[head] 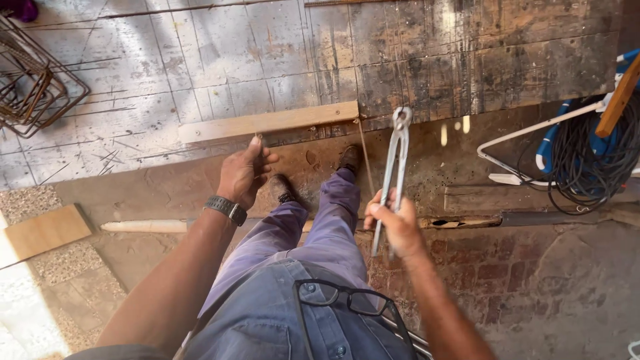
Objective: The person bends a rectangular metal wire frame using a pair of metal tongs on a wooden workbench. They repeatedly position the wire frame against a wooden guide, grip it with the tongs, and bend it into shape. The person also moves a stack of similar wire frames aside to clear the workspace.
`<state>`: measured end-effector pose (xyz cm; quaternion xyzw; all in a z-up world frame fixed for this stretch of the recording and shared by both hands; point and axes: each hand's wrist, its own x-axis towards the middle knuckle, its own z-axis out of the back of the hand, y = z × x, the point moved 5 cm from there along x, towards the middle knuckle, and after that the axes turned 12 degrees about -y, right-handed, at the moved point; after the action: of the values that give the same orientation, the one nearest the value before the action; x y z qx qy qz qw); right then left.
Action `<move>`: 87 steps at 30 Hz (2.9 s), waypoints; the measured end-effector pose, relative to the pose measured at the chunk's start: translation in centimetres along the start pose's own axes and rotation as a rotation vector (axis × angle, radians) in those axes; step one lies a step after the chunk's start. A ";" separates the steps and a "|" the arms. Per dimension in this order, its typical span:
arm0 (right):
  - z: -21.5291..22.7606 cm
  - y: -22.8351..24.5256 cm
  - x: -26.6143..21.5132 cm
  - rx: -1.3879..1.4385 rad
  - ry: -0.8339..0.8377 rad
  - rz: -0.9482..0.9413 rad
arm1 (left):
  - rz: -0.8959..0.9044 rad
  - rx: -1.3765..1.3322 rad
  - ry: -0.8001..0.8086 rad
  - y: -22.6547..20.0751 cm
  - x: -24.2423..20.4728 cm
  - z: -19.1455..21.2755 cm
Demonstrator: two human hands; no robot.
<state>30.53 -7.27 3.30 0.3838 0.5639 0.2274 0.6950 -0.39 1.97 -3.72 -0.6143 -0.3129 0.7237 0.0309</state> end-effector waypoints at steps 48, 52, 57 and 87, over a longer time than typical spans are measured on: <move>10.4 13.3 14.3 -0.948 0.444 0.050 | 0.172 -0.120 0.055 4.9 0.6 -9.9; 12.6 10.5 14.9 -0.709 0.497 -0.329 | 0.174 -0.131 0.039 4.5 0.5 -10.3; 11.3 10.0 16.7 -0.644 0.702 -0.605 | 0.182 -0.118 0.022 5.2 1.1 -10.3; 15.6 4.1 22.2 -0.870 0.804 -0.878 | 0.162 -0.128 -0.041 4.9 0.5 -10.6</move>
<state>51.79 7.52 -5.85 -0.3009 0.7357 0.2545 0.5509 10.78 2.64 -7.11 -0.6234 -0.3085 0.7147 -0.0736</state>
